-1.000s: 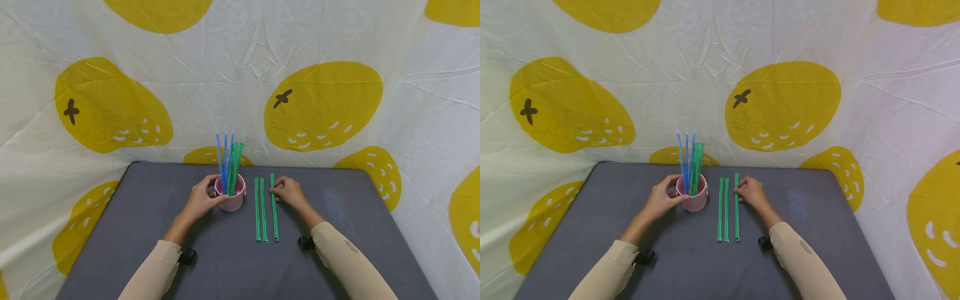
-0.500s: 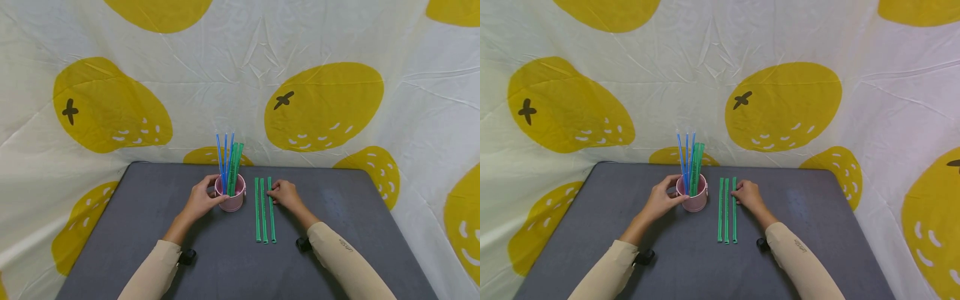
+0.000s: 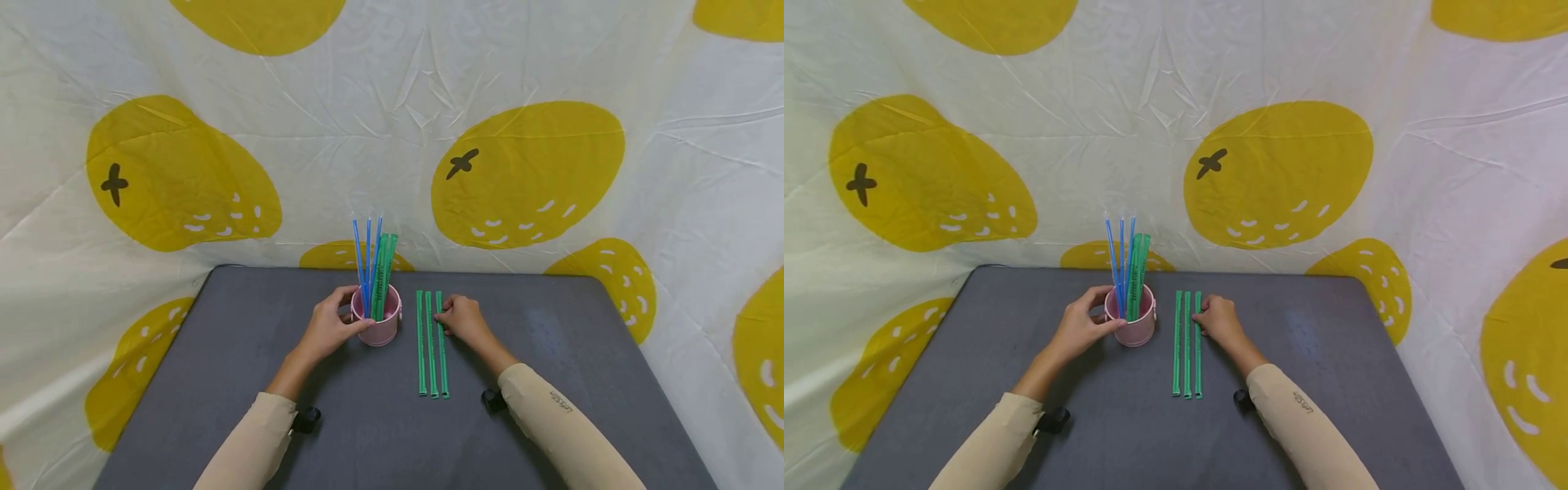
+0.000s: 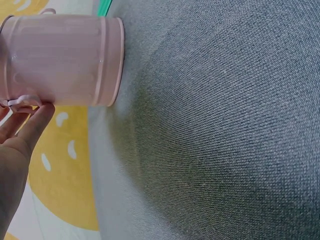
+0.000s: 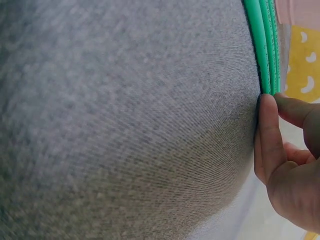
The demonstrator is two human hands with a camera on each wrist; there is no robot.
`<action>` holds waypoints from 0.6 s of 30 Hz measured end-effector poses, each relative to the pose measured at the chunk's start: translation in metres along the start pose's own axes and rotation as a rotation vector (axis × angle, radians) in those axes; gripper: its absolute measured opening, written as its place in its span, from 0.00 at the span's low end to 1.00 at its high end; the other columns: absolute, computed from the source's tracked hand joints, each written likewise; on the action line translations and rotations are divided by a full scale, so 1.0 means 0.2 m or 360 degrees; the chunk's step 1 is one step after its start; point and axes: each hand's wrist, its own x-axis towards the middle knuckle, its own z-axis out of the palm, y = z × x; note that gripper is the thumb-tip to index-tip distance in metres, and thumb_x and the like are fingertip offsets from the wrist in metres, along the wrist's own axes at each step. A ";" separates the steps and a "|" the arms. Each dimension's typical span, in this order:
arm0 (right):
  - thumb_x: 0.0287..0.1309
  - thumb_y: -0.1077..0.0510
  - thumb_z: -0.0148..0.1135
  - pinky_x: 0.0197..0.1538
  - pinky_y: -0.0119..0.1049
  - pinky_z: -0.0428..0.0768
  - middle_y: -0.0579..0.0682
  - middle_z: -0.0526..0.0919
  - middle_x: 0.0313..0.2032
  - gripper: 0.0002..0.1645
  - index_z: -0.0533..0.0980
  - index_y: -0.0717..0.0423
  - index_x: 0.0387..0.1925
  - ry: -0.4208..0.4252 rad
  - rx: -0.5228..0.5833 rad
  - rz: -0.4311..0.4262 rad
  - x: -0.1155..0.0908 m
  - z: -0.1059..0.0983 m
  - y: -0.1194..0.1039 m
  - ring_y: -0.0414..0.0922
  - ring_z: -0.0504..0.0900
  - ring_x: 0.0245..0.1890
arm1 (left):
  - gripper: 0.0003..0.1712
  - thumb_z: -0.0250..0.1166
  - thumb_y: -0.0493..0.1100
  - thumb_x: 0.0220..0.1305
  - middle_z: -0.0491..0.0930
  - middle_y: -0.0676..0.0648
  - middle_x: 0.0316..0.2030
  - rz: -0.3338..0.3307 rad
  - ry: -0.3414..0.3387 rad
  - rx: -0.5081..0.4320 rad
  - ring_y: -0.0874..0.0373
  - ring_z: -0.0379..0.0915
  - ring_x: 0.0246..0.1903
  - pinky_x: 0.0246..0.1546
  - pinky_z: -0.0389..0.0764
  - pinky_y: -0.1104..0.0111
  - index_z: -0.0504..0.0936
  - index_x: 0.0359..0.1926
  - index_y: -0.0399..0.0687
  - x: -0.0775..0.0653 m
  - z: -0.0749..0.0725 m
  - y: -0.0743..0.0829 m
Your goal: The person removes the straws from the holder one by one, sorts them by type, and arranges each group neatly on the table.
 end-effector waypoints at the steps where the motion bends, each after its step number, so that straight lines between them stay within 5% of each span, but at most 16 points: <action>1: 0.59 0.59 0.75 0.24 0.34 0.85 0.54 0.87 0.29 0.17 0.78 0.66 0.43 -0.0002 -0.0002 0.0003 0.00 0.00 0.00 0.41 0.85 0.18 | 0.43 0.83 0.50 0.51 0.81 0.41 0.58 -0.0001 -0.0001 -0.0001 0.46 0.79 0.59 0.51 0.87 0.58 0.74 0.66 0.46 0.00 0.00 0.00; 12: 0.59 0.59 0.75 0.24 0.34 0.85 0.54 0.88 0.28 0.17 0.79 0.67 0.43 -0.0011 0.0043 -0.0041 0.00 -0.01 0.01 0.41 0.85 0.18 | 0.43 0.83 0.49 0.51 0.81 0.42 0.58 0.0007 0.0017 0.0004 0.46 0.79 0.59 0.52 0.86 0.57 0.74 0.66 0.46 0.00 0.00 0.00; 18: 0.60 0.56 0.74 0.28 0.35 0.84 0.54 0.88 0.31 0.17 0.81 0.65 0.44 0.0048 -0.0024 -0.0187 0.02 -0.06 -0.01 0.40 0.82 0.18 | 0.43 0.83 0.49 0.51 0.81 0.41 0.58 0.0003 0.0008 0.0003 0.46 0.79 0.59 0.53 0.86 0.56 0.74 0.66 0.46 0.00 0.00 0.00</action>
